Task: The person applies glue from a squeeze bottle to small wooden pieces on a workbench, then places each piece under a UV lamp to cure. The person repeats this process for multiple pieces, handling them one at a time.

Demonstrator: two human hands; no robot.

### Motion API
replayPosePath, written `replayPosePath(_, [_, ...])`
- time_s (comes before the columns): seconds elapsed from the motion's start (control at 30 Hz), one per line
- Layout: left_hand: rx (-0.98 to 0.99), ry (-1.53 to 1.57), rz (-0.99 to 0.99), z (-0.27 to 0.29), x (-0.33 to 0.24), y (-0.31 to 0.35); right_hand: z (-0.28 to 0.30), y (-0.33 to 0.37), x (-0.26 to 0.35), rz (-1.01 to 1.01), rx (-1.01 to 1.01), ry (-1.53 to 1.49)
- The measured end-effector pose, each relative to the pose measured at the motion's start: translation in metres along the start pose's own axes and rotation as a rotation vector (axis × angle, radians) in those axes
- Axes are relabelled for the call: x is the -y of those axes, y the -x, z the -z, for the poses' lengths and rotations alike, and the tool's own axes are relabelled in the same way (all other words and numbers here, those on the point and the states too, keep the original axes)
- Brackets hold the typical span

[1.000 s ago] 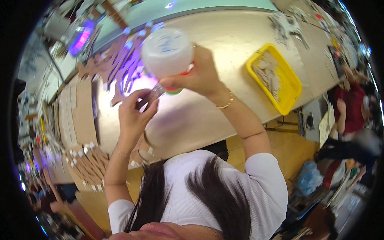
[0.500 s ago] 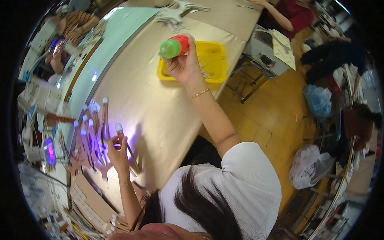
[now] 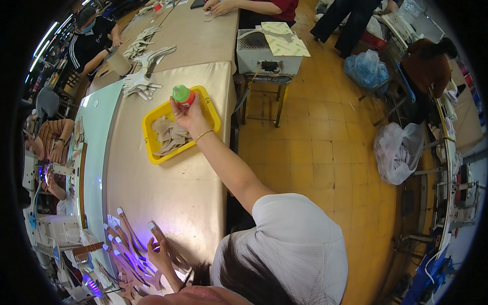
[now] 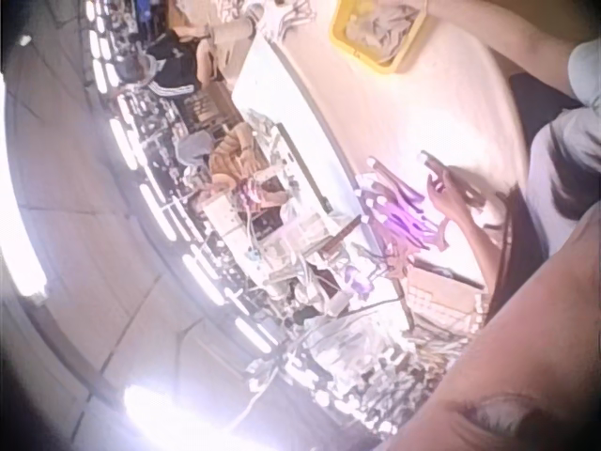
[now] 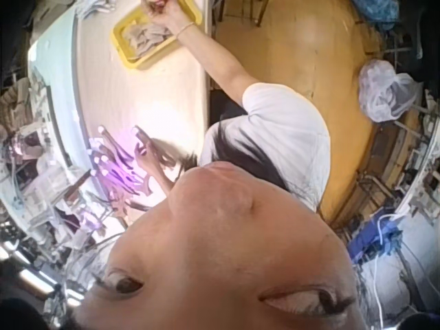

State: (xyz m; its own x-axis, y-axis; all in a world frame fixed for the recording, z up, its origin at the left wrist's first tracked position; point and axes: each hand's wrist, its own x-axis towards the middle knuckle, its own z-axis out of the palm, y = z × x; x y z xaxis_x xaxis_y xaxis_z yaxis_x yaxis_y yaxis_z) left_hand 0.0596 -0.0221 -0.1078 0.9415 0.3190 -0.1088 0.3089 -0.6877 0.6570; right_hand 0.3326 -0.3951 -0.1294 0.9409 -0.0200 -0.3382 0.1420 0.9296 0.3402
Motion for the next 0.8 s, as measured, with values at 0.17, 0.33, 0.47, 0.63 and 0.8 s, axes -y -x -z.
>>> replayPosePath(0.17, [0.04,0.017,-0.006,0.0,0.011,0.002,-0.002,0.005,0.001,0.011,0.004,-0.007])
replayPosePath(0.33, [0.01,0.003,-0.05,0.003,0.018,0.009,-0.009,-0.003,0.004,-0.007,-0.028,-0.052])
replayPosePath(0.47, [-0.11,-0.083,-0.161,0.012,0.014,0.028,-0.011,-0.003,0.0,0.023,-0.057,-0.086])
replayPosePath(0.63, [-0.219,-0.04,-0.271,0.036,0.005,0.062,-0.024,0.037,-0.012,0.031,0.018,-0.073])
replayPosePath(0.8, [-0.295,0.006,-0.225,0.054,0.001,0.103,-0.013,0.122,-0.041,-0.333,0.252,0.125])
